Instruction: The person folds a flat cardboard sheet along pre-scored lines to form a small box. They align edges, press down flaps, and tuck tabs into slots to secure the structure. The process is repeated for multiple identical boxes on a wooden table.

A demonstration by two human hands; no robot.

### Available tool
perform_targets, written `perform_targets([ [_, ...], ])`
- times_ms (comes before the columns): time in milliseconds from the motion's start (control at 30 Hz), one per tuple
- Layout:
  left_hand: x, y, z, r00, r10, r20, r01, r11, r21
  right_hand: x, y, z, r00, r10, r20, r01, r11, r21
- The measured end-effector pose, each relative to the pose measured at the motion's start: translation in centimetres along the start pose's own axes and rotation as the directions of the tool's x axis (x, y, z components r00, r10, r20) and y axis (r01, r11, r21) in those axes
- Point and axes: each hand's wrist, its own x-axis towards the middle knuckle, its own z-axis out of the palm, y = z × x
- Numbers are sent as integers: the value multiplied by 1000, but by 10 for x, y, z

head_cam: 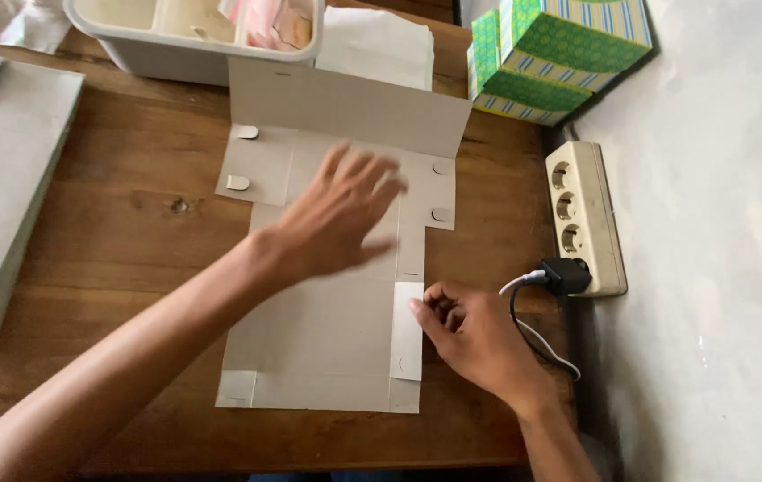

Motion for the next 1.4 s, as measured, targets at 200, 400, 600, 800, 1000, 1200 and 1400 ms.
perform_targets([
  [200,-30,13,-16,961,-43,272,123,951,-285,27,-10,-21,982,-148,-115,117,963,-242],
  [400,-42,20,-4,974,-95,204,140,966,-217,38,-22,-25,996,-12,-86,3,995,-103],
  [600,-42,23,-10,978,-104,182,147,959,-243,39,-28,-22,995,-90,-30,93,989,115],
  [800,-43,21,-5,983,-101,154,142,949,-281,76,-42,-19,965,-227,130,233,972,-30],
  [1000,-47,14,6,994,-102,31,106,943,-316,97,-25,-16,931,-363,-28,354,920,-169],
  [1200,-46,7,-8,996,-74,43,83,953,-290,98,-11,3,900,-420,-120,414,907,-75],
  [1400,-49,6,-7,996,-54,77,72,962,-263,109,1,1,918,-394,41,394,899,-192],
])
